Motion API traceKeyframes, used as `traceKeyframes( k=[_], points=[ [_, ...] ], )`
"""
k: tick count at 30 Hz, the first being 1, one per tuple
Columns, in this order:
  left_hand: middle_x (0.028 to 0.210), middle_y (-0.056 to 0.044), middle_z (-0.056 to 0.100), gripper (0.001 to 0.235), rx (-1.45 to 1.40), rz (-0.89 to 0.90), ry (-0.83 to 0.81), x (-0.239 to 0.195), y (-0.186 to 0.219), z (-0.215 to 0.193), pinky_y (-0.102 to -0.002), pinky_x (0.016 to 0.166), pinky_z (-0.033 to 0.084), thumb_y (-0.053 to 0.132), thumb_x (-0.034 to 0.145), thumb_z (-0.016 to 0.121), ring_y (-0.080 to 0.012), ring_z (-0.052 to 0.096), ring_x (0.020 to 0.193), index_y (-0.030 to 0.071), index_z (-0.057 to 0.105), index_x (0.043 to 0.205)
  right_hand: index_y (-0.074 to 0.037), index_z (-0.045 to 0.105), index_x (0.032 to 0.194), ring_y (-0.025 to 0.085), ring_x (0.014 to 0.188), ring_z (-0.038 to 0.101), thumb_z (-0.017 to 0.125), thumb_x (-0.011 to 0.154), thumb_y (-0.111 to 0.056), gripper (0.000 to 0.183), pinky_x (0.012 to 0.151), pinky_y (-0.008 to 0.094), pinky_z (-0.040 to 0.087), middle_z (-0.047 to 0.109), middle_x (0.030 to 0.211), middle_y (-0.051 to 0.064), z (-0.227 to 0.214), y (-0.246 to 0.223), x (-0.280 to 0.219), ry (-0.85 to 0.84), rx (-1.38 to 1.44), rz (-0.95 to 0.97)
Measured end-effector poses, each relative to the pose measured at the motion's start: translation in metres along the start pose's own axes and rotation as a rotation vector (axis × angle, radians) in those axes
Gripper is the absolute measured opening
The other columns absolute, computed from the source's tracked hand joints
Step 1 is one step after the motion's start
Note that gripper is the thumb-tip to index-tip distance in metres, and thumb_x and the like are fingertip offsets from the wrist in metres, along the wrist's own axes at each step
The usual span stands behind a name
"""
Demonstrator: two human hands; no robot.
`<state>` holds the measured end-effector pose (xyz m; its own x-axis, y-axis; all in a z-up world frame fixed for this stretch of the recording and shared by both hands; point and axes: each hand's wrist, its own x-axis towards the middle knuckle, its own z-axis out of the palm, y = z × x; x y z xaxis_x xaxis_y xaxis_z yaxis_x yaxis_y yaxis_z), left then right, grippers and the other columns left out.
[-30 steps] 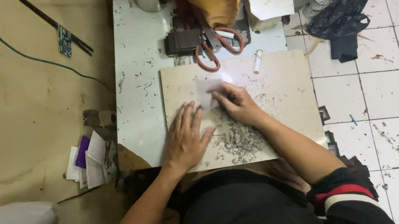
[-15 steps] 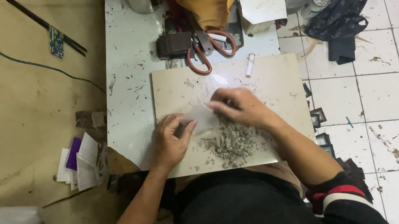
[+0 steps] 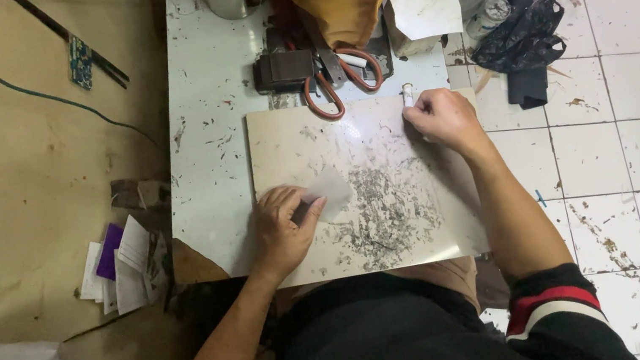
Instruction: The person assembles small photo frames by applying adhesive to a black frame, placing a clear plastic sheet over the opening, and pressing it down. They repeat this process for multiple frames, stacking the finished units on the floor.
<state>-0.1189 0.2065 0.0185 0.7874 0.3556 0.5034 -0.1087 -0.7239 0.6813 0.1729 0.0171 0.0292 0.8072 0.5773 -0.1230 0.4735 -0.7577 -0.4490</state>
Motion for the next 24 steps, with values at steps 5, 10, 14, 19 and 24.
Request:
traceKeyframes(
  k=[5, 10, 14, 19, 24],
  points=[
    [0.075, -0.007, 0.066, 0.021, 0.01, 0.012, -0.007, -0.003, -0.005, 0.002, -0.039, 0.082, 0.053, 0.023, 0.093, 0.078, -0.0293, 0.072, 0.082, 0.008, 0.067, 0.084, -0.011, 0.072, 0.083, 0.024, 0.062, 0.062, 0.072, 0.094, -0.027, 0.019, 0.063, 0.038, 0.049, 0.061, 0.06, 0.009, 0.011, -0.012, 0.008, 0.132, 0.318, -0.118],
    [0.077, -0.007, 0.067, 0.021, 0.052, -0.001, -0.011, -0.006, -0.006, 0.006, -0.039, 0.085, 0.052, 0.026, 0.093, 0.078, -0.0284, 0.073, 0.085, 0.008, 0.068, 0.087, -0.014, 0.072, 0.08, 0.022, 0.059, 0.063, 0.076, 0.093, -0.034, 0.024, 0.06, 0.037, 0.05, 0.061, 0.059, 0.004, 0.05, -0.021, 0.047, 0.285, 0.366, -0.072],
    [0.075, -0.006, 0.066, 0.021, 0.057, -0.01, -0.023, -0.002, -0.001, -0.002, -0.039, 0.085, 0.052, 0.025, 0.093, 0.078, -0.0286, 0.073, 0.084, 0.009, 0.067, 0.086, -0.014, 0.069, 0.075, 0.043, 0.077, 0.073, 0.071, 0.091, -0.042, 0.032, 0.068, 0.054, 0.055, 0.068, 0.065, 0.012, 0.069, -0.021, 0.08, 0.29, 0.114, 0.018],
    [0.076, -0.005, 0.066, 0.02, 0.067, -0.02, -0.029, -0.002, -0.003, 0.002, -0.039, 0.086, 0.051, 0.025, 0.093, 0.078, -0.0275, 0.073, 0.085, 0.009, 0.067, 0.086, -0.013, 0.069, 0.076, 0.046, 0.083, 0.074, 0.068, 0.092, -0.045, 0.036, 0.074, 0.055, 0.056, 0.07, 0.071, 0.017, 0.065, -0.033, 0.083, 0.226, -0.035, 0.013],
    [0.078, -0.006, 0.067, 0.02, 0.077, -0.014, -0.023, -0.004, -0.008, 0.008, -0.038, 0.088, 0.051, 0.025, 0.093, 0.078, -0.0272, 0.073, 0.087, 0.009, 0.068, 0.088, -0.01, 0.07, 0.074, 0.049, 0.08, 0.071, 0.072, 0.09, -0.038, 0.033, 0.071, 0.058, 0.055, 0.068, 0.066, 0.018, 0.046, -0.046, 0.066, 0.236, 0.078, -0.033]
  ],
)
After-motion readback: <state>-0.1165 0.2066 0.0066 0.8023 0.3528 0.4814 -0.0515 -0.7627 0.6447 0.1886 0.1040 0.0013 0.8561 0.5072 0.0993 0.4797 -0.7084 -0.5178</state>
